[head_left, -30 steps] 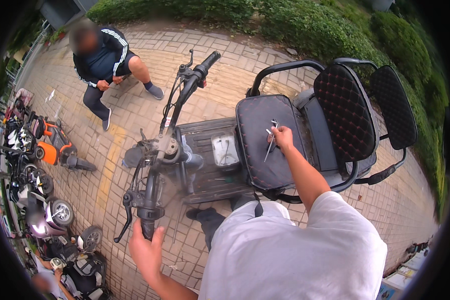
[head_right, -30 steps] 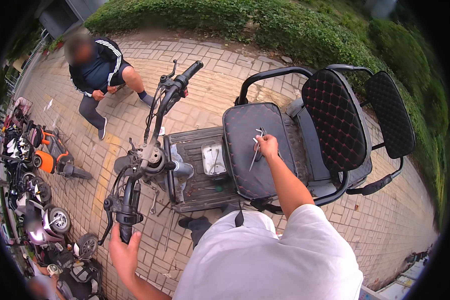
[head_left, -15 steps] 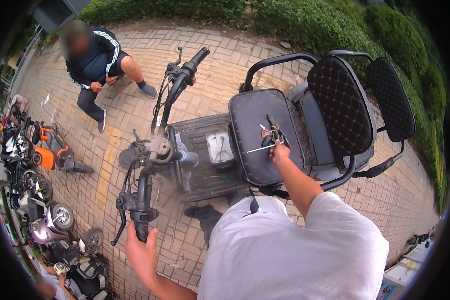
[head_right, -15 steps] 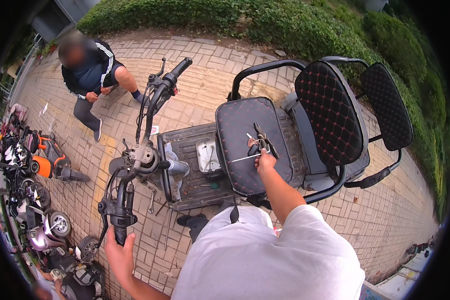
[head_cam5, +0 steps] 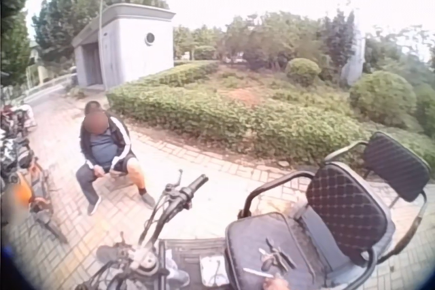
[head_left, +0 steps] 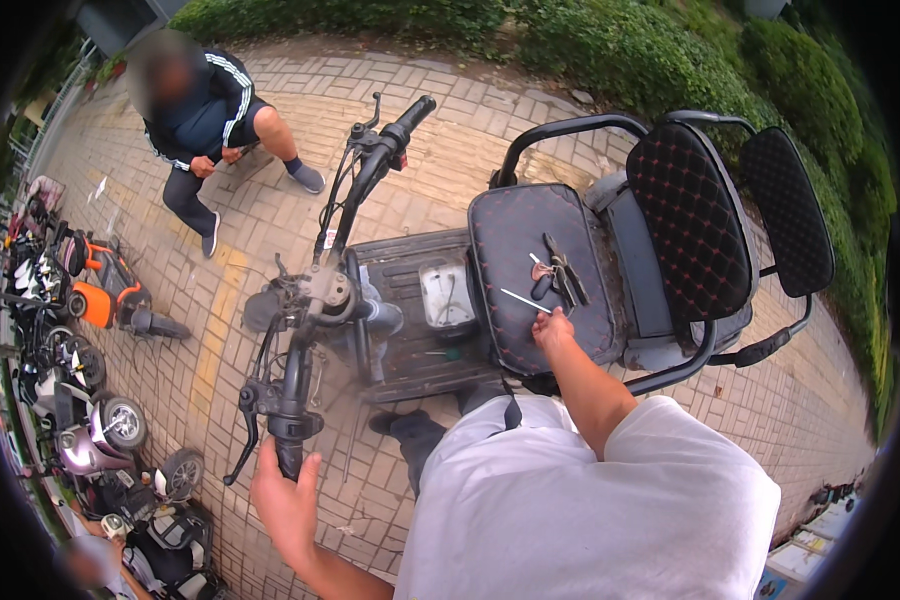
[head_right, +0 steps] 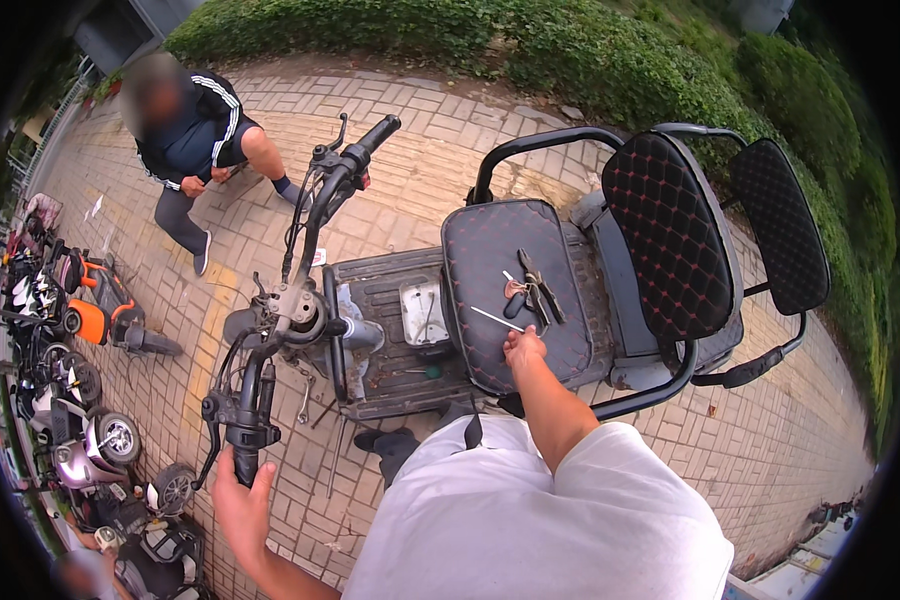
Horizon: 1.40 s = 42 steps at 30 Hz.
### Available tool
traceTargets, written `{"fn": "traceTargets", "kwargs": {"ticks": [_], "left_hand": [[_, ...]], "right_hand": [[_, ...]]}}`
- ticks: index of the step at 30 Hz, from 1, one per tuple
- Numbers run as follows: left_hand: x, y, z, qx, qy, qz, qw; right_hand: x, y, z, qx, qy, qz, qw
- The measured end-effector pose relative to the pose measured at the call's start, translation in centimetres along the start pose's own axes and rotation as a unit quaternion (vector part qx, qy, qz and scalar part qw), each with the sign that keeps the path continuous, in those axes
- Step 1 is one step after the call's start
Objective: The person works on the front assembly of a scooter, removing the handlebars and manipulating the wiring and internal components. They use a screwdriver to loosen fasteners and adjust parts within the exposed head area.
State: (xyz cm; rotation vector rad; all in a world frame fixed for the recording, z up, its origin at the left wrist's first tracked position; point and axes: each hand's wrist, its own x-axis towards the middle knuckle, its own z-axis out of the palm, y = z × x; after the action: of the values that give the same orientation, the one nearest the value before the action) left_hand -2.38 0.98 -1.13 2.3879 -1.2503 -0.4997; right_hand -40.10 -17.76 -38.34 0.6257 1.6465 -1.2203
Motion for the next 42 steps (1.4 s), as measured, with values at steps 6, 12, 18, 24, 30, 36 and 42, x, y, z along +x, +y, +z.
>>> {"fn": "traceTargets", "kwargs": {"ticks": [6,12,18,24,30,36,42], "left_hand": [[-0.1,0.2,0.0,-0.001,-0.007,-0.025,1.000],[-0.1,-0.1,0.1,0.005,0.005,0.002,1.000],[-0.2,0.6,-0.1,-0.008,0.002,-0.016,1.000],[-0.2,-0.2,0.2,0.001,0.019,0.021,1.000],[0.0,0.7,-0.3,0.010,-0.007,-0.004,1.000],[-1.6,0.9,1.0,-0.040,-0.061,-0.018,0.997],[-4.1,-1.6,5.1,-0.461,-0.226,-0.145,0.846]], "right_hand": [[-0.2,-0.4,-0.8,0.025,0.021,-0.008,0.999],[1.4,-1.4,-2.3,0.093,0.029,0.010,0.995],[3.9,-2.0,-1.2,0.192,0.011,0.010,0.981],[3.8,-1.9,0.0,0.217,0.046,0.018,0.975],[0.2,0.7,0.3,0.038,-0.120,0.015,0.992],[-13.2,5.5,4.9,-0.342,-0.413,0.015,0.844],[-22.8,6.2,15.1,-0.400,-0.553,-0.210,0.700]]}}
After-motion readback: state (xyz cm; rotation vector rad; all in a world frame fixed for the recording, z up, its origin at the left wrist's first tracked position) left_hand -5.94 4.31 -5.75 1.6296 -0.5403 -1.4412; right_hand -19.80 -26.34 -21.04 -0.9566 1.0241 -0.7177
